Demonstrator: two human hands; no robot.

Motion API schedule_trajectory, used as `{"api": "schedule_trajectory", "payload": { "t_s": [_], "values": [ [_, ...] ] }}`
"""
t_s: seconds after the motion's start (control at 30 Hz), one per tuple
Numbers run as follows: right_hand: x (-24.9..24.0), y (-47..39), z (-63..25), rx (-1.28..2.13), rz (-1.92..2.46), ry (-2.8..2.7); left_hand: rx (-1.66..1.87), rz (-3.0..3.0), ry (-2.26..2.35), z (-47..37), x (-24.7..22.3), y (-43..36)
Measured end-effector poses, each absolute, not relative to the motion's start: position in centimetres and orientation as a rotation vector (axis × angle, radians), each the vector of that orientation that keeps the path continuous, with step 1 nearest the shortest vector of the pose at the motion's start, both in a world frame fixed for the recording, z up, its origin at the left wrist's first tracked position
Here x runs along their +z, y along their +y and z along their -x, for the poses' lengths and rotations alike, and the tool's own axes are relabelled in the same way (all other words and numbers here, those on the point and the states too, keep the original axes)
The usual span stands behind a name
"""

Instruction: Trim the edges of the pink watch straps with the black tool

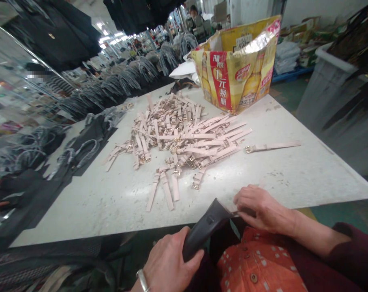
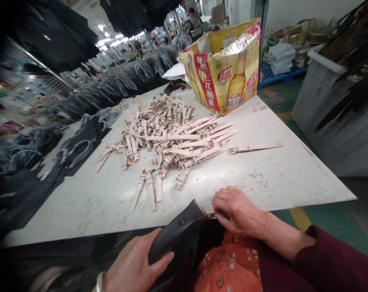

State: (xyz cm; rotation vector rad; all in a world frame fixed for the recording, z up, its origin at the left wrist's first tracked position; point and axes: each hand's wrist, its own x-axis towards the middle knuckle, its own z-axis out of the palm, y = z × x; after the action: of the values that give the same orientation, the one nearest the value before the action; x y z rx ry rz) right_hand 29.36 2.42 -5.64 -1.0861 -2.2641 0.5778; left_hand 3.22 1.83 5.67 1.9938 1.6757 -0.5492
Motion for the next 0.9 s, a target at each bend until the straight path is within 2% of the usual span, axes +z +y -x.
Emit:
{"api": "schedule_trajectory", "payload": {
  "t_s": [0.47, 0.9],
  "values": [
    [-4.7, 2.2, -29.6, 0.745, 1.085, -2.171, -0.478, -1.967, 1.642, -3.8, 4.5, 2.5],
    [-5.2, 2.2, -29.9, 0.728, 1.098, -2.226, -0.433, -1.895, 1.642, -2.8, 4.1, 2.7]
  ]
}}
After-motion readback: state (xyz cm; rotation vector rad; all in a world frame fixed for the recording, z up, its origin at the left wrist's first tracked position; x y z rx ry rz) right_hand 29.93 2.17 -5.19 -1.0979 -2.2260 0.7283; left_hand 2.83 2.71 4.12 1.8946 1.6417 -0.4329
